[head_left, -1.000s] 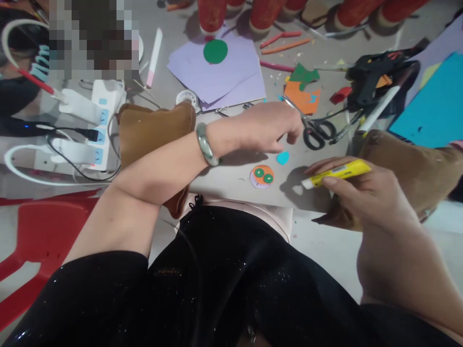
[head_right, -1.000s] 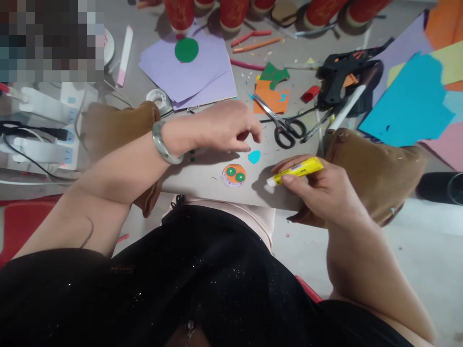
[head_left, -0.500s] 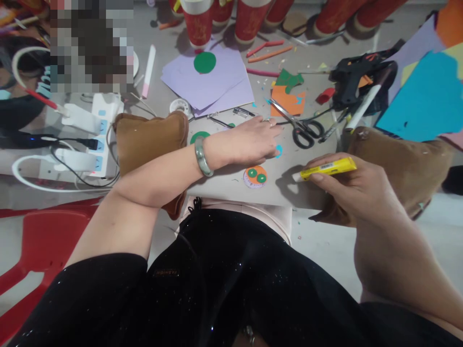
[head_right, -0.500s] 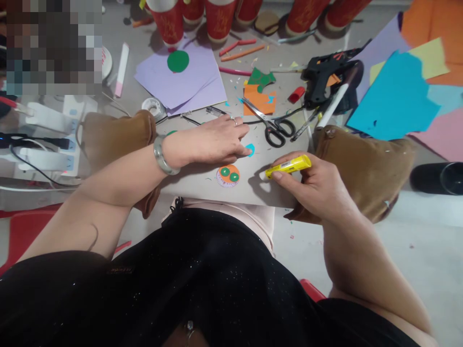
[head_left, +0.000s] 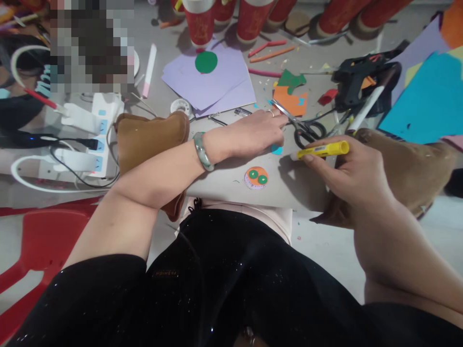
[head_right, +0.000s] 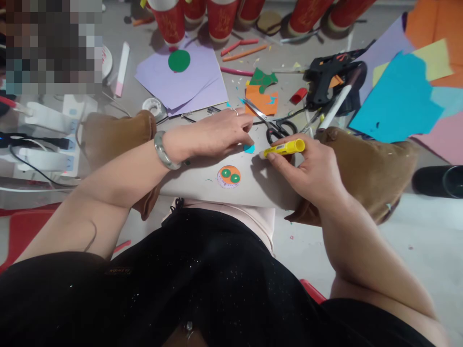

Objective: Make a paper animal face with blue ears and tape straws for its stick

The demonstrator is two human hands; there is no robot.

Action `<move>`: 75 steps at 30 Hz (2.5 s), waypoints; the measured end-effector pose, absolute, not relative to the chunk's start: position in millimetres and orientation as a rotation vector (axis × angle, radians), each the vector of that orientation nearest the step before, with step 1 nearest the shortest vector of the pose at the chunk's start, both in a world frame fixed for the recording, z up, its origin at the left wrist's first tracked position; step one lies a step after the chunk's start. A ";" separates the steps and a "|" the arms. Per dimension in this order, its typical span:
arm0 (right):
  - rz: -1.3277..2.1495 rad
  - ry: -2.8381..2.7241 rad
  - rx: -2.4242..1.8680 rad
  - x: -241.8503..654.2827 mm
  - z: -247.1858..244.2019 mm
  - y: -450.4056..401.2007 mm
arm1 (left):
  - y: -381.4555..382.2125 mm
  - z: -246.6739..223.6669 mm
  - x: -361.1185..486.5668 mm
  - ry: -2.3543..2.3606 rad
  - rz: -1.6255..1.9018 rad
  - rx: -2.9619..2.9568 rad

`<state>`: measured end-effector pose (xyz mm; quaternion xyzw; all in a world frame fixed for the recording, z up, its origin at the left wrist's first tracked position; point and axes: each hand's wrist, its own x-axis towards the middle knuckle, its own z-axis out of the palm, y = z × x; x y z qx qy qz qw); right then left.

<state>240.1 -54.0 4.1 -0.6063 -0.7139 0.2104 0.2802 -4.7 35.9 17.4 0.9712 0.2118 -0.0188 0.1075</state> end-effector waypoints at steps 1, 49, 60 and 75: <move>0.558 -1.922 -1.621 239.5 3.3 -52.9 | 36.6 17.5 -5.3 0.630 -0.061 2.865; 0.479 -2.146 -1.514 219.8 -10.4 -16.3 | 28.3 26.9 -9.1 0.856 -0.099 2.653; 0.478 -2.261 -1.468 217.4 -26.1 -15.6 | 27.3 30.8 -9.3 0.845 -0.151 2.709; 0.497 -2.227 -1.443 224.1 -21.6 -12.5 | 29.0 26.4 -8.9 0.844 -0.140 2.709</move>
